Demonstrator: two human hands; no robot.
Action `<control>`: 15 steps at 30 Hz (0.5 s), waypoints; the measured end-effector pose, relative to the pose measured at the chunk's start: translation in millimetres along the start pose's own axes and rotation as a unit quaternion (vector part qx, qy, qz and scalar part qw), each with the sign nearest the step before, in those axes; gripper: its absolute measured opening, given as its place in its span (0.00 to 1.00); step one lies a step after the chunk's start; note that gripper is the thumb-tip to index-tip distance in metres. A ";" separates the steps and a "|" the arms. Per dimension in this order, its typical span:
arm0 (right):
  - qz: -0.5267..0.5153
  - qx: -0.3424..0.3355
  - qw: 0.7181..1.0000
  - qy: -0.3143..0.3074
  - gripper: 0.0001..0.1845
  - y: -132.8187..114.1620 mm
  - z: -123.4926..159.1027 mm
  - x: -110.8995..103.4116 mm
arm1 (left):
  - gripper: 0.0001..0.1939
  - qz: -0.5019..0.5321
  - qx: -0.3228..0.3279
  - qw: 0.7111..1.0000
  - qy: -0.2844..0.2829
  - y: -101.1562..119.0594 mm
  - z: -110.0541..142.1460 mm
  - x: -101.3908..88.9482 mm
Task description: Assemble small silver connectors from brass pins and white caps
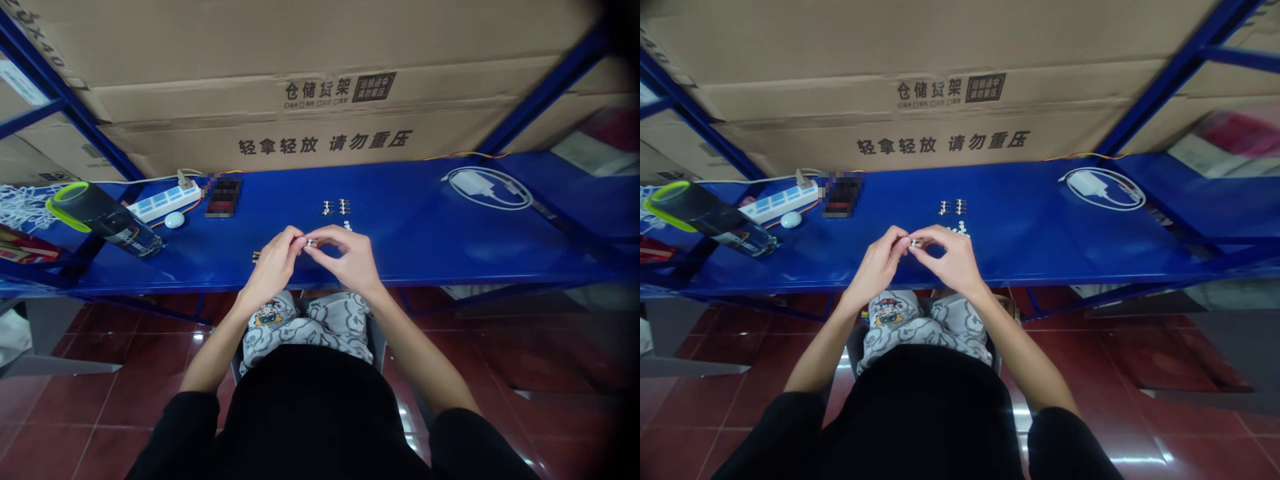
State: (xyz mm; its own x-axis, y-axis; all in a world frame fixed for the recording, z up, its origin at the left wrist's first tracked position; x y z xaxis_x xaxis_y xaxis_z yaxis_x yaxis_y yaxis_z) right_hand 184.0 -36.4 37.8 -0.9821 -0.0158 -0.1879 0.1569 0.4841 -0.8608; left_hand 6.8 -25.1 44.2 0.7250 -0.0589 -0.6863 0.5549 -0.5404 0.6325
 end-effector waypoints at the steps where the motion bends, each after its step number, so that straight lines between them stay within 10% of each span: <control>1: -0.012 0.002 1.000 -0.002 0.10 0.8 -0.4 -0.7 | 0.09 0.001 -0.002 1.000 -0.003 -0.4 0.0 -0.6; 9: -0.018 0.026 1.000 0.000 0.07 18.0 -6.2 -18.6 | 0.10 -0.047 -0.029 0.998 0.026 -10.7 -3.5 -17.4; 15: 0.209 0.010 0.978 -0.008 0.07 44.0 -13.7 -38.1 | 0.09 -0.181 -0.066 0.978 0.076 -52.2 -7.6 -41.5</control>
Point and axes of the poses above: each hand's wrist, its own z-axis away from the middle knuckle, its own x-axis out of the palm, y = z × x, the point moved 1 cm from there along -z, towards the middle knuckle, and after that the axes turned 8 degrees about -z, right-handed, at the moved point
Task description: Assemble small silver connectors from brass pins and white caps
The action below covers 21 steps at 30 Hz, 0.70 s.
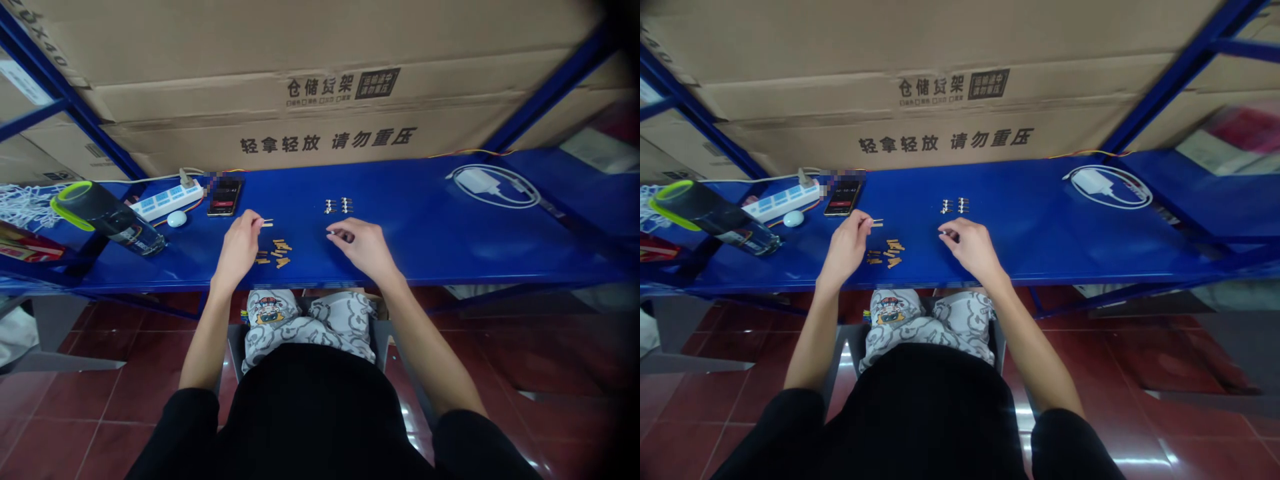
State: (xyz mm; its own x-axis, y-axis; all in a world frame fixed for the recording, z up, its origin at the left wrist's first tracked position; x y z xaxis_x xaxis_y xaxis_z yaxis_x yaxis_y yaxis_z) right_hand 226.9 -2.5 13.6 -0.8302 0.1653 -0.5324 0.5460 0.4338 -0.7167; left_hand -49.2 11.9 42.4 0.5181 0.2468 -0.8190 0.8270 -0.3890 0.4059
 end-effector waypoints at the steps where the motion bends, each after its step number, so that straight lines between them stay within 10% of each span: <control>1: 0.020 -0.004 1.000 -0.005 0.07 3.8 -0.7 -1.9 | 0.09 -0.015 -0.003 1.000 -0.003 -9.1 -1.3 -0.4; 9: 0.061 -0.021 0.998 -0.019 0.13 15.0 -2.0 -12.9 | 0.12 -0.104 0.041 0.981 -0.160 -33.7 3.9 1.0; 21: 0.167 -0.013 0.986 -0.014 0.12 15.7 -23.6 -18.1 | 0.10 -0.112 0.022 0.975 -0.188 -18.5 14.1 -9.5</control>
Point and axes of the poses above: each hand's wrist, its own z-axis away from the middle knuckle, its own x-axis out of the palm, y = z × x, the point moved 1 cm from there along -z, towards the middle knuckle, and after that the axes turned 8 degrees about -z, right-handed, at the moved point
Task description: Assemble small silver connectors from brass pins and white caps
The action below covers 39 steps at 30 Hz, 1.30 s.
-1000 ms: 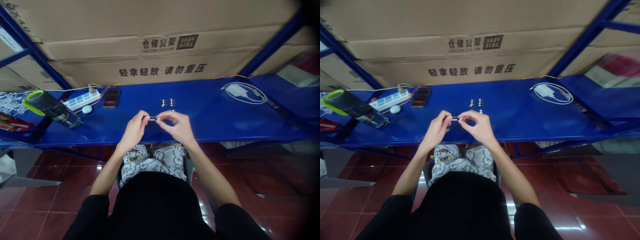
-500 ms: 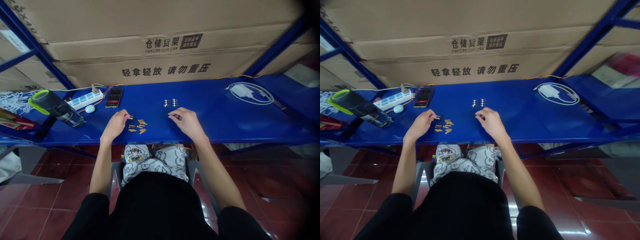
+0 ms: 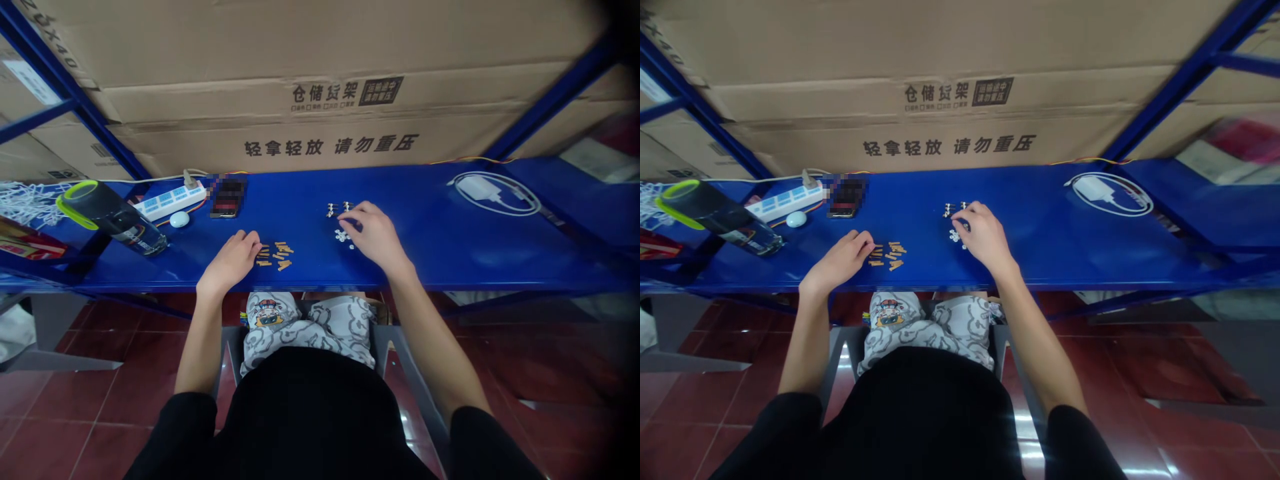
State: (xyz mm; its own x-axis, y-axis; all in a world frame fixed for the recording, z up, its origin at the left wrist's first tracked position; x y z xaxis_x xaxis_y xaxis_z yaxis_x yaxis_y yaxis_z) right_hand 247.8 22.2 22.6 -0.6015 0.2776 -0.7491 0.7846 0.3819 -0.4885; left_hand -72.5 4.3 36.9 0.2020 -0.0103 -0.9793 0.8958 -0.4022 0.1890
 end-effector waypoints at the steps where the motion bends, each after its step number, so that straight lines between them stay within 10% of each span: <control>1: 0.020 0.000 1.000 -0.010 0.12 2.1 -7.0 1.0 | 0.10 -0.001 0.003 1.000 0.000 -0.1 0.5 -0.5; 23: 0.150 0.000 0.981 -0.123 0.09 9.0 -46.0 17.2 | 0.09 0.058 0.012 0.998 0.027 -3.1 1.8 -5.7; 31: 0.079 -0.092 0.992 -0.021 0.07 -29.4 -10.7 3.7 | 0.11 0.163 0.012 0.976 0.147 40.6 -4.1 -8.5; 39: 0.058 -0.148 0.986 0.041 0.12 -79.3 34.7 4.0 | 0.15 0.232 0.048 0.967 0.091 77.8 -4.0 4.5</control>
Point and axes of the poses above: each hand's wrist, its own z-axis away from the middle knuckle, its own x-axis out of the palm, y = z × x, the point moved 1 cm from there along -z, towards the middle knuckle, and after that the axes turned 8 degrees about -z, right-handed, at the moved point
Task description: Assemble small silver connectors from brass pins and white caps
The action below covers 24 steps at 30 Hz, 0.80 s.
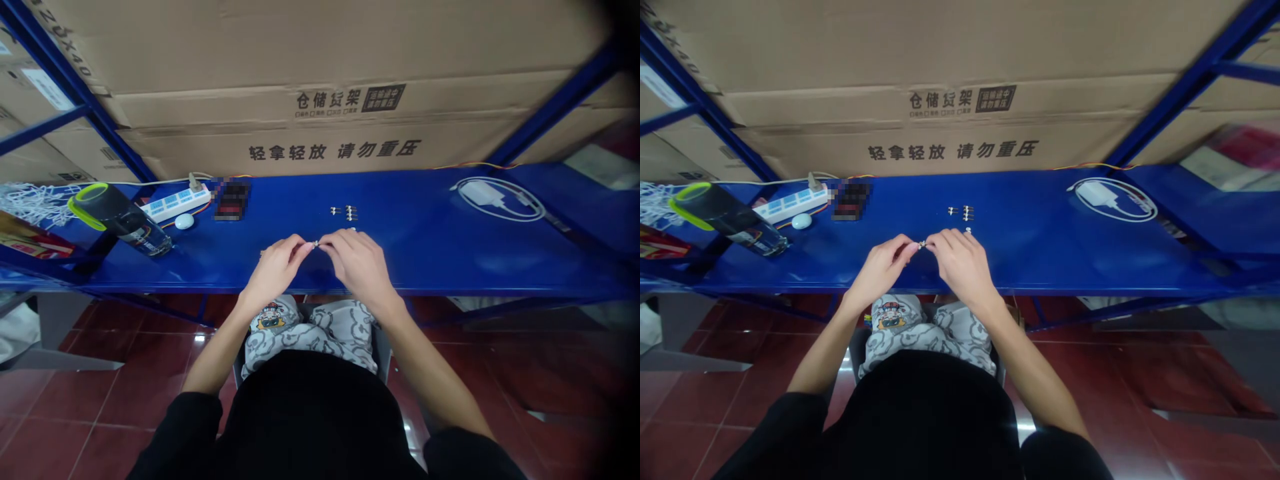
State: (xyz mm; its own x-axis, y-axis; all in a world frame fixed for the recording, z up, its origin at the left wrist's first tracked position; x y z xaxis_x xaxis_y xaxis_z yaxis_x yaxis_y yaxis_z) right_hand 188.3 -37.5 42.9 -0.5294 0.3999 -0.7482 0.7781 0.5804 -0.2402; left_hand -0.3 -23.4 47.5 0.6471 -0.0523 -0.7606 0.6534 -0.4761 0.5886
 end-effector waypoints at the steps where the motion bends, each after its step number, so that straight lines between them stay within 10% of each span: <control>1: -0.002 -0.001 1.000 0.000 0.13 -1.2 0.9 1.6 | 0.14 0.002 0.002 1.000 -0.002 1.0 0.0 0.8; 24: -0.342 0.128 0.931 0.019 0.08 -2.4 -0.3 1.6 | 0.13 0.077 0.033 0.995 -0.060 -3.1 1.3 -13.2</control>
State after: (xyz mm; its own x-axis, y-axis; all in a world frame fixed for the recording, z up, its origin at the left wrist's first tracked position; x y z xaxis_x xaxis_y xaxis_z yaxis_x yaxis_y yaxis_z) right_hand 185.5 -38.1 42.4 -0.9381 0.0262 -0.3453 0.3073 0.5225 -0.7954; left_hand -11.4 -22.4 55.4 0.6836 -0.2318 -0.6921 0.5199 -0.5109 0.6846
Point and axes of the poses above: each hand's wrist, its own z-axis away from the middle knuckle, its own x-axis out of the palm, y = z × x, the point moved 1 cm from there along -z, towards the middle knuckle, and after that the axes turned 8 degrees about -z, right-handed, at the moved point
